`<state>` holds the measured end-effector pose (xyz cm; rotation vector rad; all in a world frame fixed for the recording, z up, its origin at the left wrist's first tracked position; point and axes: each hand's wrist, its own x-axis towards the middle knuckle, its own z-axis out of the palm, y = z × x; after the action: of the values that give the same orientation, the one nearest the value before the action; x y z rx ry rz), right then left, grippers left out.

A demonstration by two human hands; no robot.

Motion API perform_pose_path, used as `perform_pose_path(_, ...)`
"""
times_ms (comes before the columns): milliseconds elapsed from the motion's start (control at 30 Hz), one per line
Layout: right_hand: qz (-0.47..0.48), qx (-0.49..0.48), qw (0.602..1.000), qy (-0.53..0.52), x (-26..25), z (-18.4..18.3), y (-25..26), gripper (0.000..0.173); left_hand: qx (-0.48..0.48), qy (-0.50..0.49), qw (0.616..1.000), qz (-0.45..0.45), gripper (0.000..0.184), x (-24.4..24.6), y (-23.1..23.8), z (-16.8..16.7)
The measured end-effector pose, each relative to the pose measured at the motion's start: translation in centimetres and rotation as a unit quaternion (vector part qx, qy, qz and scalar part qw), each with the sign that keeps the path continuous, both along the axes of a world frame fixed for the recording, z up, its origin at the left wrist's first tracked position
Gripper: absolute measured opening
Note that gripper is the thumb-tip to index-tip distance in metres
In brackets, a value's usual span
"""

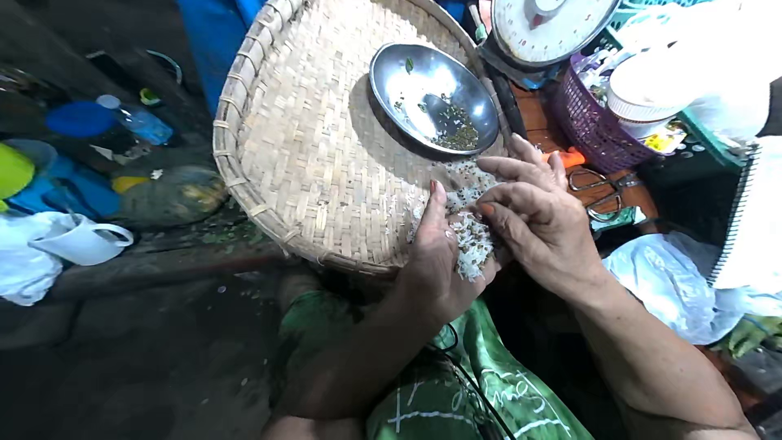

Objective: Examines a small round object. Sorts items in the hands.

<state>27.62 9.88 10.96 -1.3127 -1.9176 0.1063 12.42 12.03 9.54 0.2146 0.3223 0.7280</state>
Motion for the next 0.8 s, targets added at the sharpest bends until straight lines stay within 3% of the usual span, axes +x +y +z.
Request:
perform_pose_path(133,-0.043,-0.001,0.999,-0.026,0.8,0.4,0.2,0.021,0.003,0.005,1.000,-0.007,0.072,-0.1,0.1,-0.1)
perform_pose_path(400,0.053,-0.049,0.997,-0.021,0.6,0.1,0.1,0.022,0.001,-0.015,1.000,0.003,0.068,0.1,0.0,0.0)
perform_pose_path(667,-0.018,-0.018,0.999,-0.030,1.2,-0.1,0.6,0.023,0.000,-0.030,1.000,0.002,0.071,0.0,0.1,-0.1)
perform_pose_path(800,-0.001,-0.010,1.000,-0.029,1.4,0.6,0.2,0.022,0.019,-0.046,0.998,0.028,0.074,0.0,0.1,-0.2)
